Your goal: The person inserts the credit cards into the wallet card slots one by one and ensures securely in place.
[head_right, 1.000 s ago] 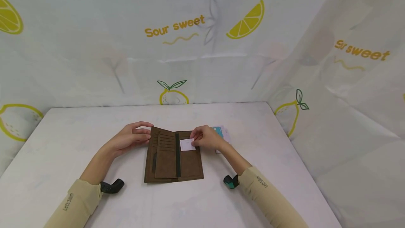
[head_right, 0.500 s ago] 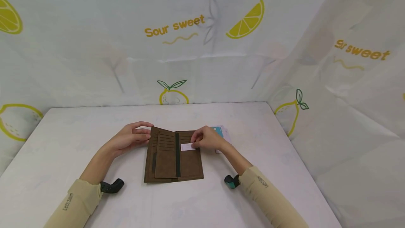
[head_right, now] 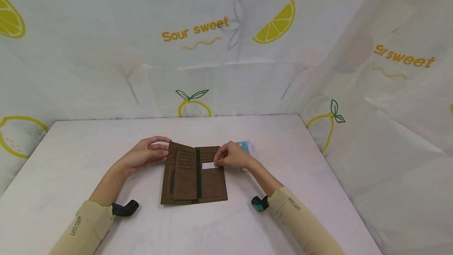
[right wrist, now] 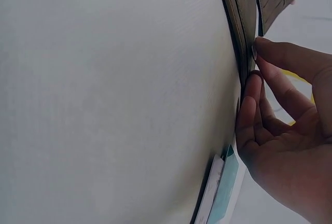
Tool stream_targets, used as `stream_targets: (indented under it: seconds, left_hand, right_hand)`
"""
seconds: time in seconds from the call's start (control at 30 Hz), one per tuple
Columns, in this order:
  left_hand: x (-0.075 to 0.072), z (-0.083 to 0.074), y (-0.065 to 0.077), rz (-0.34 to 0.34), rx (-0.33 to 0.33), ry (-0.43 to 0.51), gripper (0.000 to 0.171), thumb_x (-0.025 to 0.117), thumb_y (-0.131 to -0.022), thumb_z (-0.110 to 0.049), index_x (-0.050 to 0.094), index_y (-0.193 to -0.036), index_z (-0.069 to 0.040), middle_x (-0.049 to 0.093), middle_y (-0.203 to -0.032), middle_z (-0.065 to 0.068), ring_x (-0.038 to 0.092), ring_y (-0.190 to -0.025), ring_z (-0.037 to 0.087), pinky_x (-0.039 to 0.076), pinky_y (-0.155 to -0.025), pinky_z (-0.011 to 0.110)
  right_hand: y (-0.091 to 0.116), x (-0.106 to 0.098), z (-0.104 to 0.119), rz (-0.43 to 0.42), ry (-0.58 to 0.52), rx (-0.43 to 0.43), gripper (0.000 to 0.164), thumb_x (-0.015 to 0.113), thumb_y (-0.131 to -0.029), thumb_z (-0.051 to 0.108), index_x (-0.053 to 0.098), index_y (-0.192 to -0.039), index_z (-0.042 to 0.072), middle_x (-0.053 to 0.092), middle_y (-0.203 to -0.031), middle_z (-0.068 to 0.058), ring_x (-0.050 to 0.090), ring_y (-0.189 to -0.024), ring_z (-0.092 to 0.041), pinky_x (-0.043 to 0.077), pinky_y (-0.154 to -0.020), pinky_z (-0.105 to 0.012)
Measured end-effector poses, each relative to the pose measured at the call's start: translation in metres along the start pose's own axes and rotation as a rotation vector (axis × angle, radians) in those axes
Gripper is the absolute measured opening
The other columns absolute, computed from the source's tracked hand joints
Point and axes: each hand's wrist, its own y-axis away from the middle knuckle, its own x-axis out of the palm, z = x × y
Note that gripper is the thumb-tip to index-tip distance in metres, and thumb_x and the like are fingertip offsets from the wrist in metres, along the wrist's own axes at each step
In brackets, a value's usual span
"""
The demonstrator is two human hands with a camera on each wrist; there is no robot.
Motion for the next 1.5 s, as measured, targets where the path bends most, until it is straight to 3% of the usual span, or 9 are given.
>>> stream_targets:
  seconds: [0.27, 0.53, 0.83, 1.17, 1.4, 1.5]
  left_hand:
    - [0.0, -0.001, 0.0, -0.002, 0.004, 0.005, 0.049, 0.064, -0.105, -0.001, 0.05, -0.152, 0.0, 0.068, -0.108, -0.003, 0.07, -0.1, 0.009, 0.063, -0.096, 0.025]
    - [0.0, -0.001, 0.001, -0.001, 0.008, -0.01, 0.051, 0.069, -0.104, -0.004, 0.051, -0.151, 0.0, 0.067, -0.108, -0.002, 0.069, -0.099, 0.01, 0.063, -0.097, 0.026]
    - [0.0, 0.0, 0.0, -0.002, 0.002, -0.011, 0.05, 0.067, -0.105, -0.004, 0.051, -0.152, 0.0, 0.069, -0.11, -0.002, 0.07, -0.1, 0.01, 0.063, -0.096, 0.025]
    - [-0.001, 0.001, -0.001, -0.003, -0.002, 0.011, 0.049, 0.064, -0.105, 0.0, 0.05, -0.152, 0.0, 0.068, -0.109, -0.002, 0.07, -0.1, 0.01, 0.062, -0.095, 0.025]
    - [-0.001, 0.001, -0.001, 0.003, 0.0, 0.015, 0.047, 0.063, -0.105, 0.0, 0.051, -0.151, 0.0, 0.067, -0.109, -0.002, 0.07, -0.101, 0.01, 0.063, -0.095, 0.024]
    - [-0.001, 0.001, -0.001, 0.002, -0.001, 0.013, 0.047, 0.063, -0.105, 0.0, 0.051, -0.151, 0.0, 0.068, -0.109, -0.002, 0.07, -0.101, 0.01, 0.063, -0.095, 0.024]
  right_hand:
    - [0.0, 0.001, -0.001, -0.024, -0.018, 0.004, 0.011, 0.081, -0.094, 0.007, 0.08, -0.101, -0.002, 0.08, -0.094, -0.014, 0.068, -0.078, -0.009, 0.055, -0.071, -0.02]
    - [0.006, -0.011, -0.008, -0.175, 0.009, 0.024, 0.017, 0.079, -0.098, 0.011, 0.08, -0.11, -0.001, 0.082, -0.103, -0.017, 0.076, -0.087, -0.017, 0.057, -0.074, -0.022]
    - [0.016, -0.034, -0.03, -0.312, 0.042, 0.088, 0.026, 0.08, -0.097, 0.013, 0.078, -0.119, 0.0, 0.079, -0.118, -0.02, 0.077, -0.102, -0.029, 0.061, -0.084, -0.027]
    - [0.027, -0.049, -0.044, -0.377, 0.084, 0.166, 0.032, 0.081, -0.096, 0.016, 0.076, -0.123, -0.001, 0.077, -0.125, -0.023, 0.075, -0.112, -0.038, 0.063, -0.097, -0.051]
    - [0.032, -0.051, -0.051, -0.402, 0.182, 0.204, 0.038, 0.087, -0.092, 0.019, 0.077, -0.122, -0.003, 0.079, -0.118, -0.022, 0.073, -0.099, -0.029, 0.06, -0.086, -0.036]
    - [0.033, -0.05, -0.052, -0.397, 0.225, 0.217, 0.041, 0.088, -0.091, 0.023, 0.077, -0.121, -0.004, 0.078, -0.12, -0.023, 0.071, -0.099, -0.029, 0.058, -0.085, -0.037]
